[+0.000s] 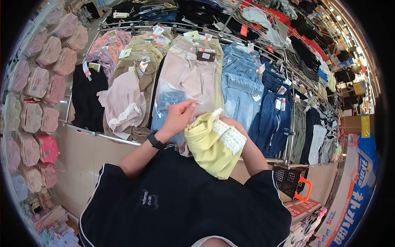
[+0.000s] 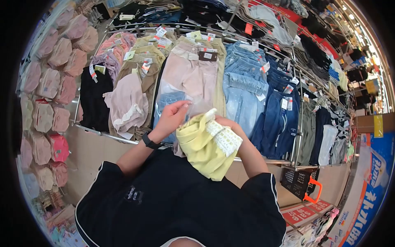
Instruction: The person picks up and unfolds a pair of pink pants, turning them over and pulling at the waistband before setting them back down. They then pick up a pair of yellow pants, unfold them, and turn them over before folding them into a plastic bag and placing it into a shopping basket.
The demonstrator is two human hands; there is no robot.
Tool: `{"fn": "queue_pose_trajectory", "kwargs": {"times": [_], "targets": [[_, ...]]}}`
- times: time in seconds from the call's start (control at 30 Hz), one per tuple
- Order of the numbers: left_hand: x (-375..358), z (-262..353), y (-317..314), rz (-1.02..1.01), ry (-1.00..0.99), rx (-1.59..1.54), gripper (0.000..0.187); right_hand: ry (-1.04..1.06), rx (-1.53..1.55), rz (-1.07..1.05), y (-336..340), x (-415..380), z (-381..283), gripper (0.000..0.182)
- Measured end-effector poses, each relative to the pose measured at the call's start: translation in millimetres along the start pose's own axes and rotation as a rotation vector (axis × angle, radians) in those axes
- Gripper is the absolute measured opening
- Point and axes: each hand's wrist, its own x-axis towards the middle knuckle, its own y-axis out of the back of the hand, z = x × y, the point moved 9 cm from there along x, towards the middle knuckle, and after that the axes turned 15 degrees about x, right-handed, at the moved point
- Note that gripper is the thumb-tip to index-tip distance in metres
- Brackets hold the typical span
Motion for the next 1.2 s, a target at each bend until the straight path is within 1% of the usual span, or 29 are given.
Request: {"fn": "queue_pose_trajectory", "kwargs": {"times": [0.03, 0.07, 0.1, 0.13, 0.17, 0.23, 0.27, 0.37, 0.4, 0.5, 0.6, 0.7, 0.73, 0.77, 0.83, 0.87, 0.9, 0.97, 1.0, 1.03, 1.1, 1.17, 1.2], "targets": [[-2, 7, 6, 0.033, -0.033, -0.007, 0.025, -0.03, -0.062, 0.073, 22, 3, 9, 0.047], [-2, 14, 10, 0.068, -0.069, -0.014, 0.024, -0.015, -0.033, -0.035, 12, 3, 14, 0.046], [-1, 20, 12, 0.105, -0.102, -0.022, 0.024, -0.03, -0.022, -0.091, 7, 2, 18, 0.046], [2, 20, 10, 0.156, -0.182, 0.032, 0.024, -0.035, -0.006, -0.113, 5, 3, 16, 0.046], [2, 34, 11, 0.211, -0.26, 0.087, 0.024, -0.029, 0.006, -0.12, 0, 4, 12, 0.046], [-4, 38, 11, 0.183, -0.187, 0.209, 0.025, -0.004, 0.039, -0.12, -9, 6, -2, 0.046], [-10, 49, 20, 0.114, 0.002, 0.41, 0.031, 0.016, 0.059, -0.11, -11, 8, -8, 0.046], [-20, 46, 54, 0.562, -0.368, 0.678, 0.038, 0.107, 0.136, -0.099, -15, 10, -20, 0.046], [-21, 36, 60, 0.493, -0.277, 0.726, 0.047, 0.142, 0.169, -0.097, -15, 9, -23, 0.046], [-29, -6, 68, 0.343, -0.015, 0.807, 0.056, 0.258, 0.274, -0.078, -14, 1, -30, 0.046], [-40, -28, 42, 0.186, -0.137, 0.729, 0.066, 0.393, 0.363, -0.016, -3, -10, -41, 0.045], [-44, -45, 20, 0.074, -0.023, 0.64, 0.075, 0.615, 0.371, 0.111, 26, -15, -53, 0.045], [-37, -59, 21, 0.147, -0.069, 0.526, 0.068, 0.725, 0.337, 0.174, 43, -13, -60, 0.045], [-33, -63, 27, 0.18, 0.006, 0.441, 0.063, 0.832, 0.296, 0.243, 52, -13, -67, 0.044], [-24, -72, 38, 0.257, 0.154, 0.266, 0.053, 0.95, 0.251, 0.296, 63, -26, -72, 0.043], [-20, -65, 48, 0.419, -0.014, 0.341, 0.033, 1.005, 0.226, 0.315, 60, -31, -78, 0.043], [-20, -52, 50, 0.427, -0.038, 0.351, 0.03, 1.085, 0.068, 0.339, 41, -41, -90, 0.045], [-28, -20, 58, 0.461, -0.072, 0.385, 0.025, 1.065, -0.28, 0.276, -14, -53, -94, 0.051], [-34, 0, 57, 0.464, -0.046, 0.381, 0.019, 0.937, -0.407, 0.245, -19, -44, -91, 0.057], [-35, 6, 55, 0.467, -0.097, 0.413, 0.018, 0.803, -0.81, 0.291, -27, -42, -86, 0.056], [-30, 17, 43, 0.438, -0.183, 0.443, 0.018, 0.504, -1.024, 0.132, -41, -16, -54, 0.055], [-24, 28, 26, 0.388, -0.244, 0.447, 0.017, 0.405, -1.205, -0.04, -32, 10, -13, 0.047], [-22, 32, 15, 0.382, -0.305, 0.441, 0.017, 0.374, -1.124, 0.043, -15, 17, -12, 0.046]]}}
